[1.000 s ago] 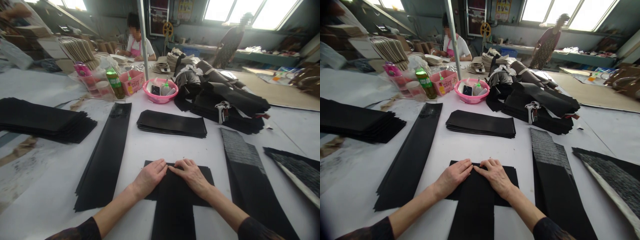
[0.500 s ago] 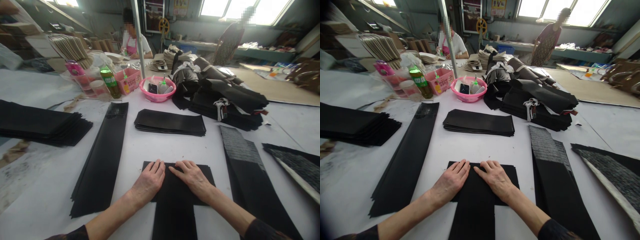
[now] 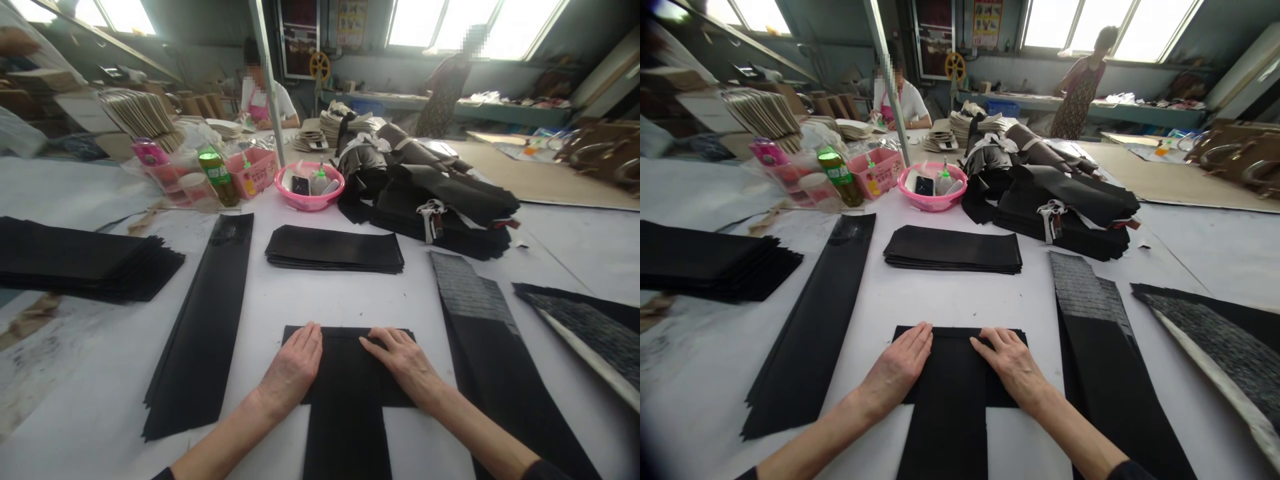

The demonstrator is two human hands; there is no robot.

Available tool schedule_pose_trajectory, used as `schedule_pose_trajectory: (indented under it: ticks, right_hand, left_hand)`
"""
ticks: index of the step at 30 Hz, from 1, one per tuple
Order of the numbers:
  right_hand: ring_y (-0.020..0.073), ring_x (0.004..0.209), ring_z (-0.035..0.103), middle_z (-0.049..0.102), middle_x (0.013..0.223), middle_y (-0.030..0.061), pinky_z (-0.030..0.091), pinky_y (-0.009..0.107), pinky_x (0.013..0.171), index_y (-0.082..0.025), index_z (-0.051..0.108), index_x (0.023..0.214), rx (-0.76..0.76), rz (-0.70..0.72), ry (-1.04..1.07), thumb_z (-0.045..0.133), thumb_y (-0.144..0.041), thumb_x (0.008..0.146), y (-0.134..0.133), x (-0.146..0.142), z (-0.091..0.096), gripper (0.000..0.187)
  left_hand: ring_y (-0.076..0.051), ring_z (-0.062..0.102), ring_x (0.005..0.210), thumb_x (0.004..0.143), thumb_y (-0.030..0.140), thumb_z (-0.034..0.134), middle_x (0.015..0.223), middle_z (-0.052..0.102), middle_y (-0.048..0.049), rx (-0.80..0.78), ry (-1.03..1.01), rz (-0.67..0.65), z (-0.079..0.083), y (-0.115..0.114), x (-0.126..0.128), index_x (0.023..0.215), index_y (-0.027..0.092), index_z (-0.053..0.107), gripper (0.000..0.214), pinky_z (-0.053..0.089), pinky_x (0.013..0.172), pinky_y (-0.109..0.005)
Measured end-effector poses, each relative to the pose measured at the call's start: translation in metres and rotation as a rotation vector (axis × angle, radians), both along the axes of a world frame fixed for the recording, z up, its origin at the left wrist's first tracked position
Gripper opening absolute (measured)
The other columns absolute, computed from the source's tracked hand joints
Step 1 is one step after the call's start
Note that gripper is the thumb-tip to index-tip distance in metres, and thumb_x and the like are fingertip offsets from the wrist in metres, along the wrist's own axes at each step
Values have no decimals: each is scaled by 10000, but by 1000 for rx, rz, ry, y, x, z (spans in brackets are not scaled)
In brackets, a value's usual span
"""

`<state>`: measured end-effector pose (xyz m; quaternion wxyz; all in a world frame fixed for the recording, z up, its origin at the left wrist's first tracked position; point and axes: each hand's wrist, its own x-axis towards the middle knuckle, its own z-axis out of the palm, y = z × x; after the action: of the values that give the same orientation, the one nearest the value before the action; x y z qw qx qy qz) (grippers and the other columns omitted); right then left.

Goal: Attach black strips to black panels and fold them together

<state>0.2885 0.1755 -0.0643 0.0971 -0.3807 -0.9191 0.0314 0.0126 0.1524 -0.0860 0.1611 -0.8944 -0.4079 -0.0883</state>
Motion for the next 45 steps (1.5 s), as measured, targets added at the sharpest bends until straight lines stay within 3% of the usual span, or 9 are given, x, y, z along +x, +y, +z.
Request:
schedule_pose_trajectory:
  ticks: [4, 9, 12, 18, 21, 26, 31, 36, 45]
  right_hand:
    - [223, 1078, 541, 558, 1194, 75, 491, 377, 903, -256, 554, 1271, -20, -79, 13, 506, -37, 896, -8, 6, 4, 437]
    - [198, 925, 574, 611, 1022, 38, 495, 331, 781, -264, 654, 1046, -117, -244, 76, 531, -232, 941, -12, 2, 18, 165]
    - [195, 926, 570, 624, 996, 33, 473, 324, 804, -249, 655, 1018, -174, -323, 107, 541, -254, 939, -10, -16, 27, 138]
    - [231, 963, 568, 640, 985, 51, 446, 335, 824, -222, 668, 1000, -244, -347, 83, 679, -230, 844, -1, -59, 31, 157]
    - [236, 912, 589, 651, 932, 59, 440, 316, 754, -199, 679, 912, -301, -382, 78, 744, -227, 774, 12, -65, 29, 155]
    - [166, 711, 609, 667, 762, -4, 380, 241, 592, -217, 692, 752, -452, -387, 112, 772, -253, 714, 26, -62, 27, 96]
    - [143, 743, 619, 691, 795, -27, 379, 224, 620, -239, 697, 801, -470, -363, 225, 688, -262, 786, 18, -58, 35, 29]
    - [142, 775, 643, 718, 824, -21, 410, 217, 660, -240, 714, 864, -479, -298, 298, 602, -284, 860, 5, -58, 51, 121]
    - [153, 744, 648, 723, 822, -3, 393, 236, 665, -250, 714, 925, -402, -211, 303, 465, -301, 952, -22, -65, 84, 256]
  left_hand:
    - [-317, 562, 1199, 868, 4, 467, 1268, 595, -224, 43, -85, 12, -9, 0, 0, 1189, 10, 571, 337, 510, 982, -435]
    - [-311, 579, 1178, 902, 78, 482, 1224, 616, -226, 8, -261, 36, -13, 0, 0, 1090, 29, 606, 231, 513, 992, -437]
    - [-309, 576, 1181, 897, 86, 486, 1213, 616, -216, -55, -340, 59, -12, -1, 0, 1025, 52, 610, 182, 507, 1003, -440]
    - [-287, 580, 1173, 895, 102, 492, 1171, 627, -173, -117, -426, 79, -8, -3, 0, 981, 101, 596, 135, 507, 1000, -444]
    - [-270, 574, 1176, 902, 112, 483, 1176, 623, -147, -169, -491, 87, -5, -3, -1, 1015, 121, 591, 157, 499, 1007, -441]
    - [-229, 560, 1184, 941, 176, 450, 1225, 602, -99, -278, -633, 105, 1, -4, -6, 1172, 180, 560, 255, 509, 984, -404]
    - [-223, 566, 1146, 950, 287, 479, 1196, 612, -85, -395, -814, 145, 15, -3, 0, 1168, 210, 593, 258, 484, 984, -400]
    - [-170, 648, 861, 902, 289, 559, 911, 690, -21, -574, -954, 95, 37, 2, 14, 959, 227, 684, 150, 518, 786, -278]
    - [-141, 612, 740, 868, 265, 582, 793, 683, 4, -757, -1061, 55, 72, -6, 11, 865, 176, 678, 131, 454, 703, -228]
